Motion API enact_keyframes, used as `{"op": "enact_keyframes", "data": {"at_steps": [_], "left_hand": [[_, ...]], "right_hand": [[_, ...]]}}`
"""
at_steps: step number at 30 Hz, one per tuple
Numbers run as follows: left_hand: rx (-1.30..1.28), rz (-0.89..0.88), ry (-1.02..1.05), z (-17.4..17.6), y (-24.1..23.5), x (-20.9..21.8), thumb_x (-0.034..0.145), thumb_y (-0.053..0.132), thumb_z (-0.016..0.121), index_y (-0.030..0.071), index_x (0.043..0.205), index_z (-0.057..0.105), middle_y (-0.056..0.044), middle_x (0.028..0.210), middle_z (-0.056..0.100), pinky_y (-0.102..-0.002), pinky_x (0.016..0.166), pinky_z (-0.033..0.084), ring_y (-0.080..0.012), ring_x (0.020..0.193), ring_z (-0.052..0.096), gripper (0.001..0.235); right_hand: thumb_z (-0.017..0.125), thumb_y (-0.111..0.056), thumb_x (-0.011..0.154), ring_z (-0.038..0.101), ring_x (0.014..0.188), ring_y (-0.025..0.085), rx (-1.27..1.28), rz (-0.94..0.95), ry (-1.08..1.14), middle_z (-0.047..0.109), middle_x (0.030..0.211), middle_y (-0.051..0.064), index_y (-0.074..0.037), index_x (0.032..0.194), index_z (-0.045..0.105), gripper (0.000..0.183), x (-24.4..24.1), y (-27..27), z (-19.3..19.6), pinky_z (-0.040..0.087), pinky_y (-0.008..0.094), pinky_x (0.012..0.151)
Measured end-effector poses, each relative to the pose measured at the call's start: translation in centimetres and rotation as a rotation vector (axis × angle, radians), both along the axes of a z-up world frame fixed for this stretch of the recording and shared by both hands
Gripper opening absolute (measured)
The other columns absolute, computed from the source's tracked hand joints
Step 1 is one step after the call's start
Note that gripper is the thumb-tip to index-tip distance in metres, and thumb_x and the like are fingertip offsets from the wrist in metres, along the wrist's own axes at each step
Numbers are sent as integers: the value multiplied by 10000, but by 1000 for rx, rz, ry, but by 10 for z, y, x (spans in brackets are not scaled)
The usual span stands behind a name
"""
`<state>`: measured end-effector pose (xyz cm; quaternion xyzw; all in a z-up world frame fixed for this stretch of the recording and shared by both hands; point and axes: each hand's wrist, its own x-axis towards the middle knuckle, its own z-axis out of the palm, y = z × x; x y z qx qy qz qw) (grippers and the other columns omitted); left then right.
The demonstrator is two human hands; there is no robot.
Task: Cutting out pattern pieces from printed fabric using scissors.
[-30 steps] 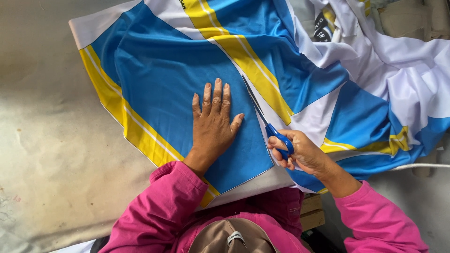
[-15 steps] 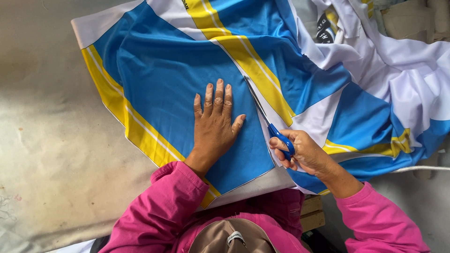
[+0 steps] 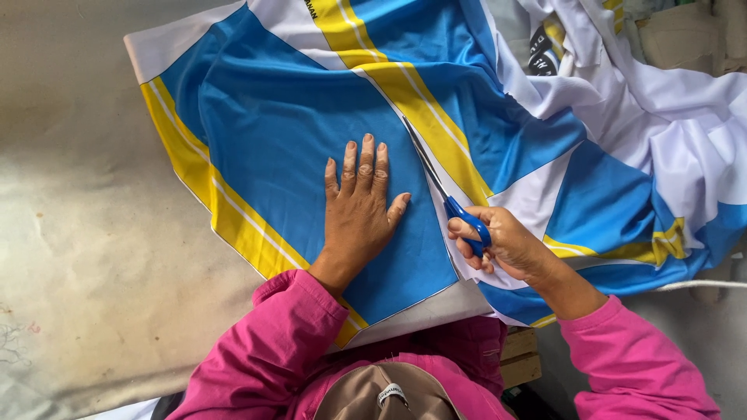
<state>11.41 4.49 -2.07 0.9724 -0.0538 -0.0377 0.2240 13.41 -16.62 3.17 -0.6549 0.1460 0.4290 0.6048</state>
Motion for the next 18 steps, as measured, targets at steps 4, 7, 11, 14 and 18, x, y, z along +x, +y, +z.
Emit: {"op": "enact_keyframes", "data": {"at_steps": [4,7,11,14,18], "left_hand": [[-7,3,8,1,1,0,962,501,338,78,1460,192,-168,1518,140,-545,1103,-17,-327,1411,76,669],[-13,3,21,1,1,0,962,505,330,83,1462,189,-162,1520,136,-541,1104,-25,-321,1412,67,669],[1,2,13,1,1,0,962,509,333,82,1462,192,-163,1519,139,-539,1105,-21,-321,1411,69,672],[5,0,11,1,1,0,963,505,334,79,1459,198,-164,1517,142,-537,1104,-22,-320,1410,71,668],[1,-2,29,3,1,1,964,506,318,82,1459,193,-159,1520,134,-537,1105,-30,-316,1412,63,663]], "right_hand": [[662,-229,839,501,312,166,-16,2,-15,518,462,137,34,770,590,282,2,-1,-1,390,208,259],[670,-231,833,502,312,163,-26,9,-24,516,460,133,34,766,589,285,4,-3,-3,388,206,256],[683,-221,822,497,307,158,-36,10,-34,513,455,130,34,758,590,279,5,-6,-9,374,203,237],[696,-201,810,487,293,156,-31,8,-39,507,446,132,42,754,593,270,7,-7,-7,357,197,220],[698,-177,801,486,282,148,-39,20,-65,505,434,125,51,734,599,257,7,-5,6,345,184,210]]}}
